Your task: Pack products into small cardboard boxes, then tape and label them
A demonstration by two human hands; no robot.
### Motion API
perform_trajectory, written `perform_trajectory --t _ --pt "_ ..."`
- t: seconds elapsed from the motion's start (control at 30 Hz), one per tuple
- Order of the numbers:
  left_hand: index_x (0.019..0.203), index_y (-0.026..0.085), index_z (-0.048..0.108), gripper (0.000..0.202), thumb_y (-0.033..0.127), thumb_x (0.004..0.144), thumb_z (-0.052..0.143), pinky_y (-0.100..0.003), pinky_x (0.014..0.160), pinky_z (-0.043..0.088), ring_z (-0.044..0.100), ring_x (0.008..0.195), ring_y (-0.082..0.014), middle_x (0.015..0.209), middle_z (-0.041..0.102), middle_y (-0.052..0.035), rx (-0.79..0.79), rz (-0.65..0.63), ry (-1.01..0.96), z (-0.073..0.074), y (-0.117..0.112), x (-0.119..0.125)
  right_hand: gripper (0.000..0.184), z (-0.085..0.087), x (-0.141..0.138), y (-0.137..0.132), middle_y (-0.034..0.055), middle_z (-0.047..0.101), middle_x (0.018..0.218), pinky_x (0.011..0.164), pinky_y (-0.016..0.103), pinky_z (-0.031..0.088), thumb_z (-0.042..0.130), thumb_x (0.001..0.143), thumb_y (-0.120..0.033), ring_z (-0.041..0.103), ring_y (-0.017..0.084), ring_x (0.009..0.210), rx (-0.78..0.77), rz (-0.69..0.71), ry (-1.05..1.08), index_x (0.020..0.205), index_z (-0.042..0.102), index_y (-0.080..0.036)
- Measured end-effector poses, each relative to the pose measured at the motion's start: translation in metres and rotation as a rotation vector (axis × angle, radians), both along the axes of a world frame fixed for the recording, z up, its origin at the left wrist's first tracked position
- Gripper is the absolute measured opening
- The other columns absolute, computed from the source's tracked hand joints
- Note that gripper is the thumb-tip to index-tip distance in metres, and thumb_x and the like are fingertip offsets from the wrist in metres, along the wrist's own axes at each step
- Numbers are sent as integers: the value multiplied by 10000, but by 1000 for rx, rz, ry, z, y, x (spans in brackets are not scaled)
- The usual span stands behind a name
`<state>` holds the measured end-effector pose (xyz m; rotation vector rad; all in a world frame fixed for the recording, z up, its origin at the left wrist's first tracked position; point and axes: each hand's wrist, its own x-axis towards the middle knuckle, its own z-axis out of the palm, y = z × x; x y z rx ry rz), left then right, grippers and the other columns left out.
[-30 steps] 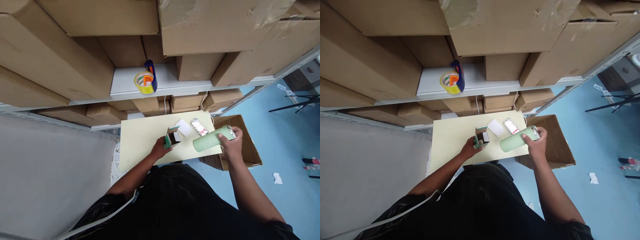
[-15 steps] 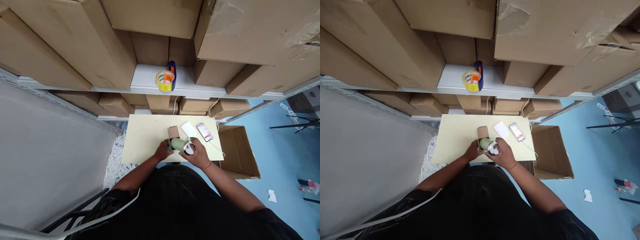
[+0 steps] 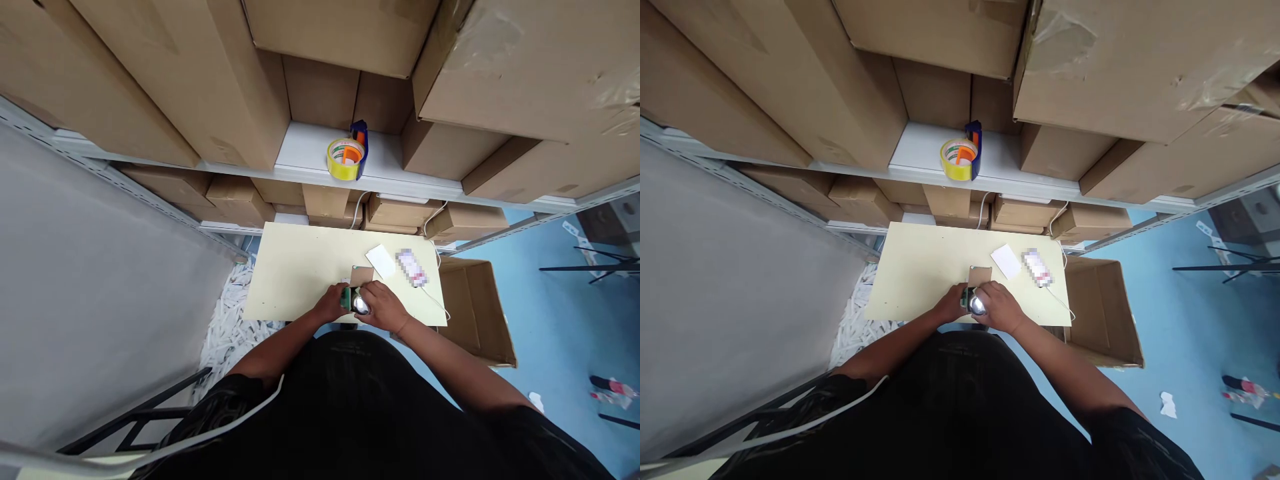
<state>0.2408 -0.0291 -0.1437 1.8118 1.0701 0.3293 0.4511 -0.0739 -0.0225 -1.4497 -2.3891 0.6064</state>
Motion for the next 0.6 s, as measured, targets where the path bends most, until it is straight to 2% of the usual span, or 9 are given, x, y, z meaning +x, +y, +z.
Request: perform_trajectory --t 0.13,0.3,0.43,0.5,0.6 --pt "1393 226 514 802 304 667 847 -494 1062 461 554 1259 -363 1338 620 -148 31 -21 -12 0 -1 -1 594 3 -1 2 167 620 1226 1005 508 430 817 767 -440 521 353 1142 16 57 -97 1271 636 -183" --pt "1397 229 521 807 330 667 852 -506 1063 457 559 1262 -374 1329 626 -150 4 -9 -8 3 -2 0 531 10 -9 8 164 622 1208 1037 534 373 778 814 -492 498 362 1149 -3 45 -165 1244 669 -198" --pt "1451 213 476 882 358 670 858 -523 1061 461 538 1294 -382 1366 601 -162 -35 28 0 7 -2 0 596 11 -9 6 162 609 1261 1067 536 371 727 867 -517 495 358 1199 -8 42 -101 1362 608 -207" --pt "1495 216 441 950 354 658 868 -530 1084 447 495 1345 -390 1431 556 -168 -31 33 -33 12 -2 -3 566 4 -6 -1 162 589 1296 1081 529 388 681 904 -489 495 349 1239 23 -67 22 1382 581 -203" --pt "1587 221 328 1050 353 687 852 -503 1084 456 486 1353 -376 1512 483 -165 -36 8 -217 25 -6 -10 459 -16 1 -17 153 585 1260 957 474 502 589 951 -444 577 303 1131 -21 -438 260 1337 561 -199"
